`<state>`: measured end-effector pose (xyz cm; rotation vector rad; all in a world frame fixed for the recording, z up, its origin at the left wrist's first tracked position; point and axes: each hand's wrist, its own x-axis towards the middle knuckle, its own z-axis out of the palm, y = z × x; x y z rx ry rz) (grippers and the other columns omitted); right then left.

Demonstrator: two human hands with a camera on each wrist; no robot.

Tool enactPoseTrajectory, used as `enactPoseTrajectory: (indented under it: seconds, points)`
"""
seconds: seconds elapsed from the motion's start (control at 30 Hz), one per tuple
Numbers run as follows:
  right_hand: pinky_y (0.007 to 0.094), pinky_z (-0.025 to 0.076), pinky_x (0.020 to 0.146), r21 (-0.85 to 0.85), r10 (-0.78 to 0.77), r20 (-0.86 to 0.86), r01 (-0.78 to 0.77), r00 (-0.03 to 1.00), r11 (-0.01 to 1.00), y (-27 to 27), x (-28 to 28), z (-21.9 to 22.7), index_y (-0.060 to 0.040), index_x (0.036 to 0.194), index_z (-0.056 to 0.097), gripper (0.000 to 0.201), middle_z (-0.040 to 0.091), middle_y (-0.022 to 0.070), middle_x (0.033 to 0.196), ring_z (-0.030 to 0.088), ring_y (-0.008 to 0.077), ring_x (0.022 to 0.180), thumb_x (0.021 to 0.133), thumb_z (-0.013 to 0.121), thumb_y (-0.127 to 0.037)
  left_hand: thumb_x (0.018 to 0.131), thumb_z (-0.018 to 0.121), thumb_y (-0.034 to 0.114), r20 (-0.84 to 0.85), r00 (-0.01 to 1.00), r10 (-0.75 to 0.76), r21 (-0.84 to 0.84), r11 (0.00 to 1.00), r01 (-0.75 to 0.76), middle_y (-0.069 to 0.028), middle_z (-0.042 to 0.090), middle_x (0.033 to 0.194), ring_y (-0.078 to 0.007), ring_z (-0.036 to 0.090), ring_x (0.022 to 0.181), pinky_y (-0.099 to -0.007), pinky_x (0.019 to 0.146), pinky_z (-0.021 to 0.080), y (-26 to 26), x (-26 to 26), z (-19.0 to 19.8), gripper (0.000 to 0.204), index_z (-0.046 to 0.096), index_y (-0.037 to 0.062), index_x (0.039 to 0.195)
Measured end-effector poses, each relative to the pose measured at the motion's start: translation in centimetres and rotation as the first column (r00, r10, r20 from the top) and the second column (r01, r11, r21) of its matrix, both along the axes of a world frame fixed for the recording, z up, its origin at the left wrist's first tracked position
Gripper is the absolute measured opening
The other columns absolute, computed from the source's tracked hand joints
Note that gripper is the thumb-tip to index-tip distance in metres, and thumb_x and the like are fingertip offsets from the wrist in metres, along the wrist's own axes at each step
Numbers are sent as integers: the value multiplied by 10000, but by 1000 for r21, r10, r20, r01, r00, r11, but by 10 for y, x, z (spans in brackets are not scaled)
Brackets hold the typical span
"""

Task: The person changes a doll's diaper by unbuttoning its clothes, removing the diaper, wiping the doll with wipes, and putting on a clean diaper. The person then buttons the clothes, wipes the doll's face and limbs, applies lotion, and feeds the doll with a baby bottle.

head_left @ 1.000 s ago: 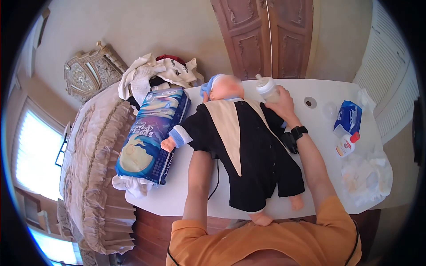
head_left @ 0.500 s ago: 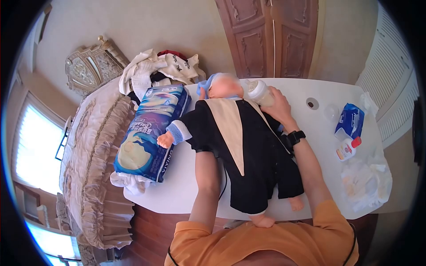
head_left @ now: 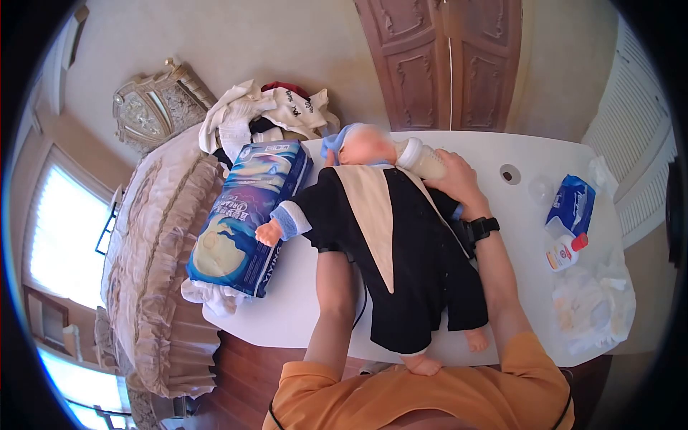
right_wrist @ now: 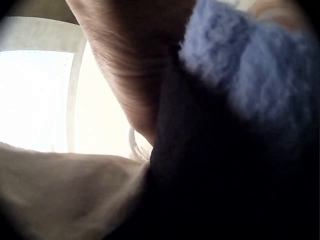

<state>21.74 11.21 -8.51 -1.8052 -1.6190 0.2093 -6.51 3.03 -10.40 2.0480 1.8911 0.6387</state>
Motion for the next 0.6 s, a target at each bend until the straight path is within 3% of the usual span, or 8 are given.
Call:
enactPoseTrajectory:
  seconds: [0.03,0.07,0.13,0.17,0.23,0.33,0.4,0.6]
  points:
    - [411,433,745,0,5,-1,-5,1000,1000,0,2,0,-96,1076,499,581,562,138,956,524,314,904,558,691,-273,789,390,14,-285,956,-72,65,993,95,-136,571,879,-287,522,790,-323,683,405,1,-2,-3,176,504,3,923]
    - [407,431,757,-42,45,-43,-47,998,998,-1,4,4,-93,1092,499,599,560,143,960,522,321,912,553,693,-267,789,390,14,-287,956,-67,66,994,90,-136,571,879,-287,522,790,-323,683,405,-1,1,3,176,504,3,923]
    - [403,430,770,-81,89,-87,-96,992,992,0,10,1,-90,1107,499,617,559,149,965,519,327,920,548,696,-262,763,435,-14,22,999,-33,-51,998,34,-128,580,935,-290,536,847,-314,679,414,-7,8,21,211,510,7,958]
    - [394,424,792,-44,143,-160,-151,977,987,4,15,-6,-92,1132,492,643,554,161,969,515,332,934,542,699,-239,763,435,-14,21,999,-27,-51,998,28,-128,580,935,-290,536,847,-314,679,414,-5,8,21,211,510,7,958]
    - [384,419,815,-12,204,-232,-212,951,977,10,21,-19,-93,1156,485,670,549,173,973,511,336,947,535,702,-215,770,420,-7,-246,960,-132,-1,991,136,-130,577,921,-289,528,825,-310,682,412,-5,5,18,209,509,5,959]
    - [347,404,849,74,264,-320,-254,910,964,16,25,-32,-98,1178,485,699,544,172,987,514,317,962,515,706,-127,782,397,4,-611,755,-239,8,951,308,-132,574,900,-288,516,791,-305,687,409,-7,0,13,209,507,2,961]
    - [305,401,842,162,305,-537,-259,786,952,17,24,-36,-71,1157,505,708,542,136,987,525,262,946,480,712,-45,780,400,6,-617,754,-226,14,955,297,-130,575,894,-286,518,788,-306,684,409,-8,-9,9,204,510,5,953]
    - [254,396,835,209,351,-640,-285,683,935,8,20,-19,9,1136,487,676,530,64,999,513,156,945,500,713,42,769,418,16,-648,740,-181,71,953,295,-124,580,859,-274,528,768,-311,665,409,-10,-8,6,177,528,23,907]
